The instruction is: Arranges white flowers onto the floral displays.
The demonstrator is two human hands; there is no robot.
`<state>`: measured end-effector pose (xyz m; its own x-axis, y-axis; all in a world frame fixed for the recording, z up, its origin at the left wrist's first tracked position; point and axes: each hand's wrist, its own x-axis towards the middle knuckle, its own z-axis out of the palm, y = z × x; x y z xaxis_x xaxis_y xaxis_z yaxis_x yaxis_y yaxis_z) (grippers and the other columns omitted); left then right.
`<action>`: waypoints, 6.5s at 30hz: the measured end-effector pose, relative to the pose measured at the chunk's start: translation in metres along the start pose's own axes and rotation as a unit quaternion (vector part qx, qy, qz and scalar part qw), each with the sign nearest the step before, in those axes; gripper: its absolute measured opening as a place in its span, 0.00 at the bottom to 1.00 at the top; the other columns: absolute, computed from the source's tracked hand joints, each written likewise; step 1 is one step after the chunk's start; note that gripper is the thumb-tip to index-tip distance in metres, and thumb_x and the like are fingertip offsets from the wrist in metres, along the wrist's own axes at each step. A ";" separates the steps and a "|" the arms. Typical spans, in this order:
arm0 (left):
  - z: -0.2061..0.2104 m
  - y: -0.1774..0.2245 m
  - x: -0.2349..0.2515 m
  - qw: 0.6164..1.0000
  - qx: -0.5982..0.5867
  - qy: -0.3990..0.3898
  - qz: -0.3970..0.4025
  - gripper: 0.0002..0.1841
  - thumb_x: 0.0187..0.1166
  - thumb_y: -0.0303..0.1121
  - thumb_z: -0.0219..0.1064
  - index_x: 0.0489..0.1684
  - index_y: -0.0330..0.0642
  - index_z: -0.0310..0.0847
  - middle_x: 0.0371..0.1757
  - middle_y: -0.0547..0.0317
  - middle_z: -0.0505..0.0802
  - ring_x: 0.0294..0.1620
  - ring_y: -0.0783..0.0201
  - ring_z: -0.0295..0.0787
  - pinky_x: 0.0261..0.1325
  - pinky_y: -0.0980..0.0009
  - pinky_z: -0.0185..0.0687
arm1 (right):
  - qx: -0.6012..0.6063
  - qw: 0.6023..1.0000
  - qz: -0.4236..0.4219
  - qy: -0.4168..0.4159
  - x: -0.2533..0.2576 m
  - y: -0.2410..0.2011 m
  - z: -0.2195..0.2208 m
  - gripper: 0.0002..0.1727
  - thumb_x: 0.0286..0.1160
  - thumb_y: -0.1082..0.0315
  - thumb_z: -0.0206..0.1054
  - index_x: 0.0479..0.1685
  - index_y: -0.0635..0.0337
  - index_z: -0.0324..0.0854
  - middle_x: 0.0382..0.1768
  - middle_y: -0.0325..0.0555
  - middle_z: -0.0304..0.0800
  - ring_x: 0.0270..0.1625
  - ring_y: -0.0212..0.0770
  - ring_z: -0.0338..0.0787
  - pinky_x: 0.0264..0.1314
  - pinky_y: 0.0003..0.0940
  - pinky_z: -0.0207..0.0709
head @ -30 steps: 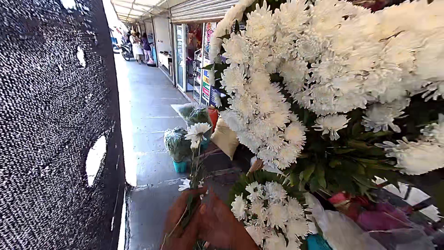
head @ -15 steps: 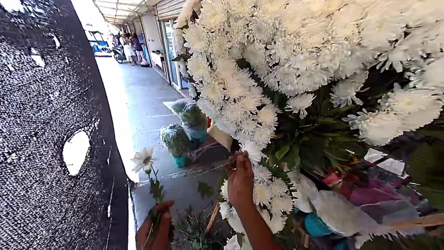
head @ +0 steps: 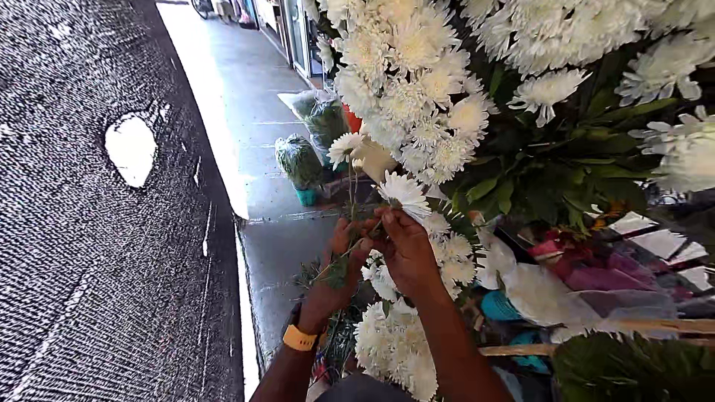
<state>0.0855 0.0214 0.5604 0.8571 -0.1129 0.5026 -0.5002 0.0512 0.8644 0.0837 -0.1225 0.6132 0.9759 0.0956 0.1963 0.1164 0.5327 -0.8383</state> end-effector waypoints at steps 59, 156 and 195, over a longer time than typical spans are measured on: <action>-0.052 0.000 -0.045 0.991 -0.062 0.102 -0.062 0.05 0.80 0.33 0.64 0.43 0.47 0.86 0.34 0.68 0.91 0.27 0.74 0.85 0.28 0.79 0.83 | -0.208 0.858 -0.381 0.273 0.139 -0.131 -0.048 0.21 0.68 0.78 0.75 0.61 0.70 0.77 0.49 0.54 0.93 0.50 0.43 0.95 0.57 0.40 0.92; -0.040 -0.036 0.008 0.997 -0.001 0.058 0.056 0.12 0.83 0.42 0.61 0.31 0.49 0.82 0.37 0.67 0.83 0.27 0.76 0.78 0.26 0.80 0.78 | -0.286 0.879 -0.350 0.151 0.067 -0.113 -0.021 0.13 0.83 0.73 0.64 0.63 0.64 0.82 0.43 0.45 0.93 0.38 0.39 0.94 0.47 0.39 0.94; -0.093 -0.047 -0.028 0.989 -0.047 0.137 0.009 0.30 0.71 0.19 0.57 0.74 0.42 0.53 0.44 0.70 0.87 0.39 0.71 0.90 0.36 0.71 0.89 | -0.798 0.289 -0.404 0.340 0.191 -0.227 -0.005 0.22 0.69 0.62 0.72 0.66 0.43 0.88 0.94 0.54 0.50 0.94 0.69 0.43 0.88 0.78 0.30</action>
<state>0.0964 0.1142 0.5074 0.8561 0.1610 0.4911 -0.5126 0.1435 0.8466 0.2442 -0.2297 0.8384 0.2578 0.0063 0.9662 -0.2355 -0.9694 0.0692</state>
